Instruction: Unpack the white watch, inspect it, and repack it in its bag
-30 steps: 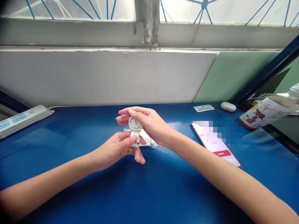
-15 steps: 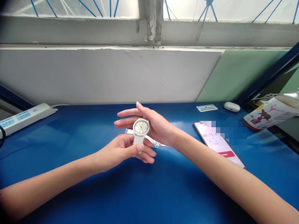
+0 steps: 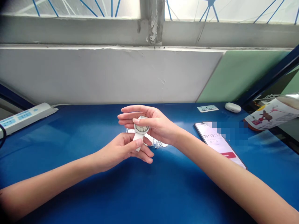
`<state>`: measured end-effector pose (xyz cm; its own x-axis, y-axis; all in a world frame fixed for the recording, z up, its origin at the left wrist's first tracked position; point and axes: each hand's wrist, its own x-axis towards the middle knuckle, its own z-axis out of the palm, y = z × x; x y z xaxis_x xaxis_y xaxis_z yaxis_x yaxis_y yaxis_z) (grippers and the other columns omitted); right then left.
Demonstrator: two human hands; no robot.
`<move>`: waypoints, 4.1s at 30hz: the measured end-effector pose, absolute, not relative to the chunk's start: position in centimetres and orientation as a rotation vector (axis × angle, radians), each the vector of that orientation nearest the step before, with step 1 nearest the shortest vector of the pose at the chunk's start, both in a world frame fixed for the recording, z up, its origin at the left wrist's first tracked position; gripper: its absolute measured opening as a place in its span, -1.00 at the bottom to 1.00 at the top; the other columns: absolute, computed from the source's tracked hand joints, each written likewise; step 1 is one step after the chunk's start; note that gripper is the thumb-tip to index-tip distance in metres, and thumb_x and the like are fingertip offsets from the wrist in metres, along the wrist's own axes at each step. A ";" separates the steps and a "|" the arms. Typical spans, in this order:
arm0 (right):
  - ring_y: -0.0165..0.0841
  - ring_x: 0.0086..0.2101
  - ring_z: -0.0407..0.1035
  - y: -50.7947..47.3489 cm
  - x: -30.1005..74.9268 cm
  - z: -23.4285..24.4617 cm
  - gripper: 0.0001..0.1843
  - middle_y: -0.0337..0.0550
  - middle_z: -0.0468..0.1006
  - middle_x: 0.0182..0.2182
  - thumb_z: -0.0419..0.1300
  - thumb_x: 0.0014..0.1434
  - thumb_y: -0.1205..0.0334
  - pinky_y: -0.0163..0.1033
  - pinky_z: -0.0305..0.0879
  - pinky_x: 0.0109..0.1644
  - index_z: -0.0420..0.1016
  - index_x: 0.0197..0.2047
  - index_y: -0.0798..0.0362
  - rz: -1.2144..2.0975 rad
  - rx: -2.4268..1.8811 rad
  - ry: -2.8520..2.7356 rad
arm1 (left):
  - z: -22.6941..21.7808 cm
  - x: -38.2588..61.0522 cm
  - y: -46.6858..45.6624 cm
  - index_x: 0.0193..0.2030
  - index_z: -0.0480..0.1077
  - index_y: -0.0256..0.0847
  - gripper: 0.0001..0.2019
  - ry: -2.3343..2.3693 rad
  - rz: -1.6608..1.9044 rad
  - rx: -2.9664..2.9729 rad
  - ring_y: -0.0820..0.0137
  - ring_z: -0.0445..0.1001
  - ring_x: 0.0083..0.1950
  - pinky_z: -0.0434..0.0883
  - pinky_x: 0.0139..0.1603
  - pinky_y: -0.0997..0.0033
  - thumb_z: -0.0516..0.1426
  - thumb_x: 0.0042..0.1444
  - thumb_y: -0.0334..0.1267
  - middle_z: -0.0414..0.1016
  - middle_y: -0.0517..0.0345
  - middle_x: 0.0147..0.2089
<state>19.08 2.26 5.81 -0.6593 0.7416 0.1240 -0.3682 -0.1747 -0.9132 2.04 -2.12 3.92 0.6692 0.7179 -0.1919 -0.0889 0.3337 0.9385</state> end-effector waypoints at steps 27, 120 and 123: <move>-0.19 0.11 0.44 2.5 19.4 6.9 -0.67 -0.14 0.65 -0.02 0.06 0.34 0.06 -0.04 0.33 0.19 0.59 -0.03 -0.04 1.840 -0.567 -1.349 | 4.3 1.9 -1.5 -0.10 0.49 -0.37 -0.59 0.769 0.641 1.024 0.11 0.62 -0.03 0.48 0.07 0.13 0.23 0.22 0.03 0.63 -0.20 -0.09; -0.14 0.01 0.50 -0.3 28.1 2.2 -0.68 -0.11 0.64 -0.01 0.12 0.34 0.25 -0.03 0.50 0.04 0.59 0.08 -0.09 0.102 -1.043 -2.626 | -0.6 -0.3 -0.1 0.22 0.28 -0.28 -0.58 0.997 0.606 2.610 0.07 0.32 0.24 0.32 0.25 0.02 0.11 0.26 -0.20 0.36 -0.19 0.22; -0.16 0.02 0.49 -0.2 28.0 1.7 -0.67 -0.11 0.62 0.02 0.11 0.35 0.27 -0.03 0.49 0.04 0.57 0.10 -0.11 0.119 -0.997 -2.653 | -0.5 -0.2 0.0 0.23 0.28 -0.30 -0.57 0.995 0.583 2.615 0.08 0.32 0.24 0.31 0.26 0.02 0.11 0.26 -0.19 0.36 -0.18 0.22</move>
<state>28.04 -0.19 1.66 -0.7122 0.6551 0.2521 0.6299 0.7550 -0.1824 -0.25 -0.05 -0.47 0.6806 0.6815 0.2687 0.5675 -0.7225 0.3950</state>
